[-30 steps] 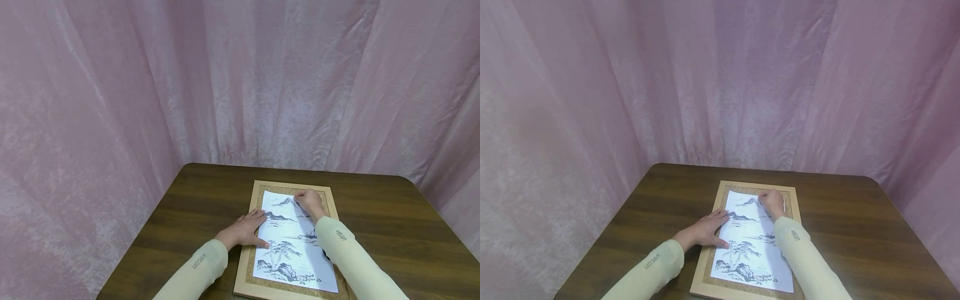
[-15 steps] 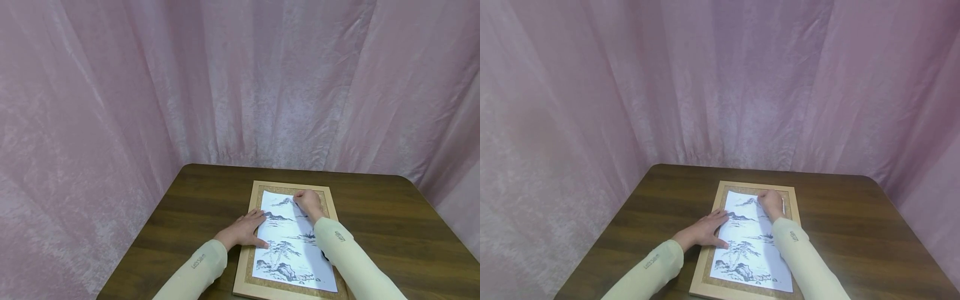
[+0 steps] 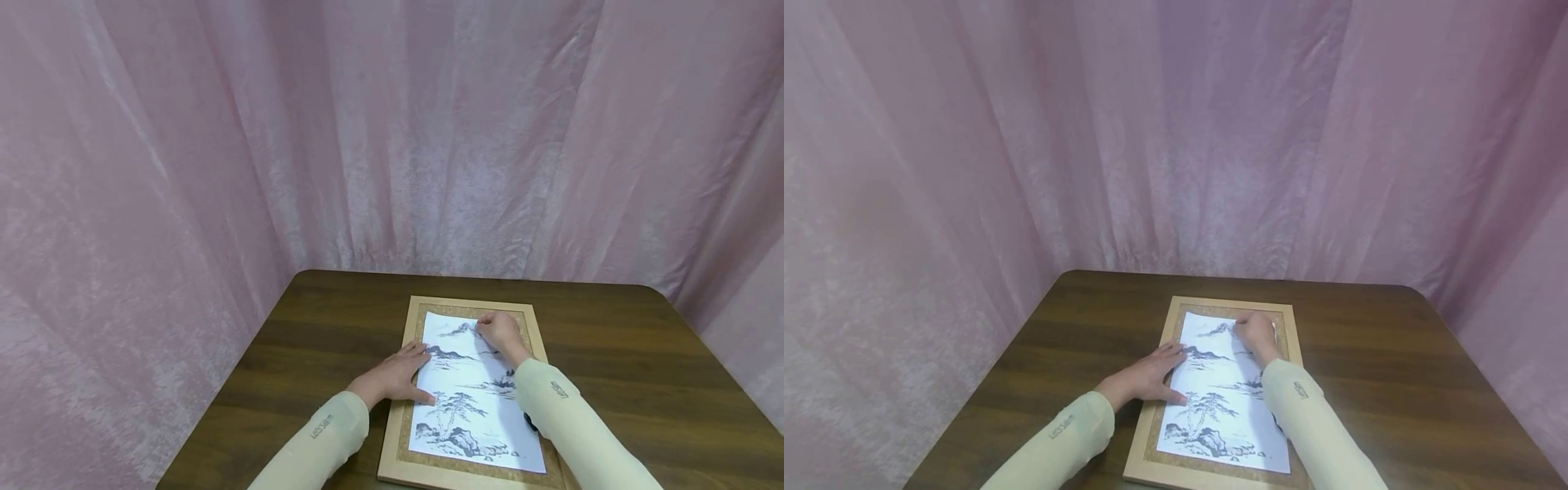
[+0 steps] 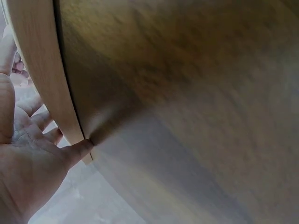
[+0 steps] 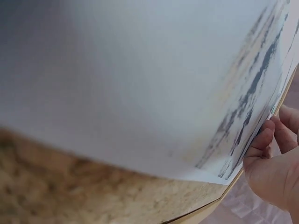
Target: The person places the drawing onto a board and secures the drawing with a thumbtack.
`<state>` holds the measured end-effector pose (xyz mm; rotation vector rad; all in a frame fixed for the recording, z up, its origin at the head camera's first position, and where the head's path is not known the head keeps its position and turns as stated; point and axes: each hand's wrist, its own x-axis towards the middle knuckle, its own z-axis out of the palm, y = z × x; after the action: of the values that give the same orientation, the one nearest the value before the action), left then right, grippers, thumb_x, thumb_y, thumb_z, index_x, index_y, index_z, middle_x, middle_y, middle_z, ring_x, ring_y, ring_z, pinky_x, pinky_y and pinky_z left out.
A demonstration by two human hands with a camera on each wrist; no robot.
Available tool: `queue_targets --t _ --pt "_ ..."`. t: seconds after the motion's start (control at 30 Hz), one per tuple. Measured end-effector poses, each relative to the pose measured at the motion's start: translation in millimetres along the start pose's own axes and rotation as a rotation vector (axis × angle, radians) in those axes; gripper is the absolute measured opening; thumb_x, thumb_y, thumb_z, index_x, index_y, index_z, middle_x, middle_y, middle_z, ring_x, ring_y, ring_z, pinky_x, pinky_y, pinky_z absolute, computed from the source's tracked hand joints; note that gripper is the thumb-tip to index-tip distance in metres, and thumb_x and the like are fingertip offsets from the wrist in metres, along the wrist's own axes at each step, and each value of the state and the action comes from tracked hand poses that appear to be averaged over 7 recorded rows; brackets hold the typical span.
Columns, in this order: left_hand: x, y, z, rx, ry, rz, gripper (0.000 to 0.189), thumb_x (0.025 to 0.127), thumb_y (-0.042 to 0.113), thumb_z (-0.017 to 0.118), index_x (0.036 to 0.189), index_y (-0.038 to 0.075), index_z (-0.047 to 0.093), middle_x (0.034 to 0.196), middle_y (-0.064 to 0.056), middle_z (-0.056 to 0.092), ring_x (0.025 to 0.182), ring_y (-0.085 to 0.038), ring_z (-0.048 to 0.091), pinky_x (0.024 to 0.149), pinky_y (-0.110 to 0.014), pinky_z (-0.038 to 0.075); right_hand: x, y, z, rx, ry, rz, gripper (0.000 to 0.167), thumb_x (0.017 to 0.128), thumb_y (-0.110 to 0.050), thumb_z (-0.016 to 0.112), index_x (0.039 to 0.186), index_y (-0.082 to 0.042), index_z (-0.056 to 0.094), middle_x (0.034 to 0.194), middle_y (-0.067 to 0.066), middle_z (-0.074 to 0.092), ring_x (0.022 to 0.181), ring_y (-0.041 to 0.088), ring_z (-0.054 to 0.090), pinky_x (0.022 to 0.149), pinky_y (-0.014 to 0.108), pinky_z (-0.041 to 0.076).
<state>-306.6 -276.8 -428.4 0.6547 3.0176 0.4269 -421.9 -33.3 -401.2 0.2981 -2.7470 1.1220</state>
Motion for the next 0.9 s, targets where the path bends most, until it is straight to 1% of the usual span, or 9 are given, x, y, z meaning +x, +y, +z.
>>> queue_targets --t 0.17,0.33,0.43,0.53,0.6,0.7,0.8,0.9 --pt "1.9 -0.2 -0.1 -0.003 0.001 0.001 0.096 0.081 0.064 0.071 0.155 0.014 0.037 0.164 -0.004 0.019 0.152 -0.023 0.01 0.116 -0.051 0.024 0.1 2 -2 0.002 -0.016 -0.007 0.025 0.095 -0.014 0.063 0.113 0.001 0.072 0.12 0.019 0.067 0.11 0.034 0.06 0.097 0.049 0.045" --pt "4.3 -0.4 -4.2 -0.004 -0.005 -0.003 0.093 0.081 0.066 0.07 0.153 0.016 0.04 0.164 -0.005 0.021 0.151 -0.023 0.011 0.116 -0.051 0.022 -1.7 7 -12 -0.004 -0.024 -0.009 0.029 0.097 -0.015 0.061 0.118 0.003 0.07 0.124 0.021 0.065 0.116 0.037 0.058 0.1 0.051 0.044" --pt "5.5 -2.1 -8.2 -0.018 0.003 -0.012 0.085 0.083 0.065 0.069 0.15 0.017 0.046 0.163 -0.005 0.025 0.15 -0.023 0.016 0.117 -0.05 0.023 -4.4 8 -22 -0.013 -0.028 -0.016 0.032 0.099 -0.016 0.058 0.121 0.005 0.067 0.125 0.023 0.064 0.117 0.04 0.057 0.099 0.052 0.045" --pt "6.2 -5.4 -14.6 -0.043 0.023 -0.016 0.078 0.086 0.063 0.066 0.147 0.016 0.05 0.16 -0.007 0.03 0.148 -0.025 0.023 0.116 -0.049 0.024 -7.7 9 -33 -0.015 -0.031 -0.023 0.033 0.1 -0.017 0.056 0.124 0.005 0.066 0.126 0.023 0.063 0.118 0.042 0.056 0.097 0.053 0.046" --pt "6.5 -9.9 -19.5 -0.057 0.039 -0.019 0.076 0.089 0.061 0.063 0.147 0.014 0.05 0.159 -0.008 0.033 0.147 -0.027 0.025 0.116 -0.05 0.024 -8.6 10 -40 -0.022 -0.027 -0.023 0.034 0.101 -0.017 0.055 0.124 0.005 0.066 0.127 0.024 0.063 0.119 0.043 0.055 0.096 0.053 0.046" --pt "5.7 -20.0 -27.2 -0.078 0.071 -0.029 0.075 0.092 0.059 0.06 0.149 0.011 0.047 0.158 -0.012 0.034 0.147 -0.03 0.025 0.116 -0.052 0.022 -7.5 13 -49 -0.053 -0.006 -0.027 0.035 0.101 -0.018 0.054 0.123 0.005 0.067 0.126 0.024 0.063 0.12 0.044 0.054 0.095 0.053 0.047" --pt "7.1 -33.9 -33.4 -0.075 0.114 -0.062 0.075 0.094 0.056 0.059 0.15 0.008 0.044 0.157 -0.015 0.033 0.147 -0.033 0.024 0.116 -0.056 0.021 -5.9 19 -57 -0.09 0.013 -0.037 0.035 0.102 -0.02 0.053 0.122 0.006 0.067 0.124 0.025 0.064 0.119 0.044 0.055 0.094 0.054 0.047" --pt "8.9 -47.2 -40.1 -0.049 0.158 -0.121 0.077 0.095 0.057 0.058 0.151 0.007 0.041 0.158 -0.016 0.031 0.148 -0.035 0.022 0.115 -0.058 0.019 -5.7 27 -66 -0.135 0.025 -0.07 0.037 0.102 -0.02 0.051 0.124 0.007 0.065 0.124 0.026 0.063 0.116 0.046 0.056 0.092 0.056 0.047"
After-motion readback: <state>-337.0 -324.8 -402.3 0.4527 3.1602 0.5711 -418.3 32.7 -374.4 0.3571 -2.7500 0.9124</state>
